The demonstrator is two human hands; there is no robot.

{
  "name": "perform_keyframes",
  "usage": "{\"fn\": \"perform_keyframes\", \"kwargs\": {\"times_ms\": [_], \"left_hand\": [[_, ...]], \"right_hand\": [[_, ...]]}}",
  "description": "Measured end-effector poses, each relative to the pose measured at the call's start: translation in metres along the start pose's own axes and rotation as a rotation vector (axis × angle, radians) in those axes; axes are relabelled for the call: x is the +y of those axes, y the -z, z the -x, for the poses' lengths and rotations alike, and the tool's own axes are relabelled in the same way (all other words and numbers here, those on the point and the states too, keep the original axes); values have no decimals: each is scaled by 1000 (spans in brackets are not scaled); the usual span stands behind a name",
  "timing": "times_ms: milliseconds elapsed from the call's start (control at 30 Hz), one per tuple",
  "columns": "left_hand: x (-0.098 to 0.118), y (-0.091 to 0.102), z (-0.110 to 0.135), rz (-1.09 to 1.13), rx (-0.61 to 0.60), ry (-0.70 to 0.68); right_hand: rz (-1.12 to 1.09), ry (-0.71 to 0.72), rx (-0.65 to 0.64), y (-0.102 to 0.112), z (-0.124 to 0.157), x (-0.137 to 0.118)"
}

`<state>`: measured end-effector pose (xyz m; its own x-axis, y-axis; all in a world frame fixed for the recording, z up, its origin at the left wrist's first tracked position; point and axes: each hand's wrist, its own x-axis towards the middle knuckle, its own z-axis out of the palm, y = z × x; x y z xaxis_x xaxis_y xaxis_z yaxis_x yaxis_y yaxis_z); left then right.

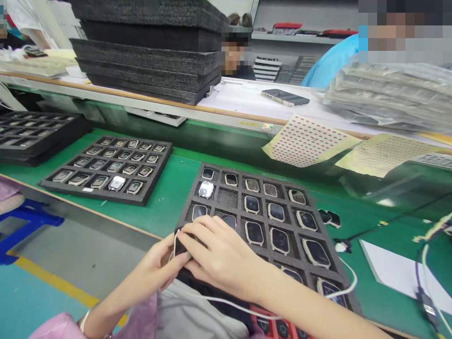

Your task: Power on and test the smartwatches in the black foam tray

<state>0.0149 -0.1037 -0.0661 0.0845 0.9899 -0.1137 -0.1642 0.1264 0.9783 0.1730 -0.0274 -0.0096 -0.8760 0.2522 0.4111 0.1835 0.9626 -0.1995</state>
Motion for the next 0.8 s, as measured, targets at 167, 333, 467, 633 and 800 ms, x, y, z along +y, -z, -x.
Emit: {"fn": "perform_keyframes", "kwargs": {"times_ms": [167, 333, 467, 633, 800], "left_hand": [[0, 0, -3, -31, -55, 18], [1, 0, -4, -78, -55, 17], [1, -1, -4, -93, -51, -20], [-4, 1, -3, 46, -92, 7], [-10, 3, -3, 175, -50, 78]], "right_hand": [[73, 44, 45, 1, 4, 0], [24, 8, 76, 1, 6, 0], [-17, -2, 58, -2, 7, 1], [-298, -170, -34, 5, 10, 6], [-908, -673, 67, 6, 14, 13]]}}
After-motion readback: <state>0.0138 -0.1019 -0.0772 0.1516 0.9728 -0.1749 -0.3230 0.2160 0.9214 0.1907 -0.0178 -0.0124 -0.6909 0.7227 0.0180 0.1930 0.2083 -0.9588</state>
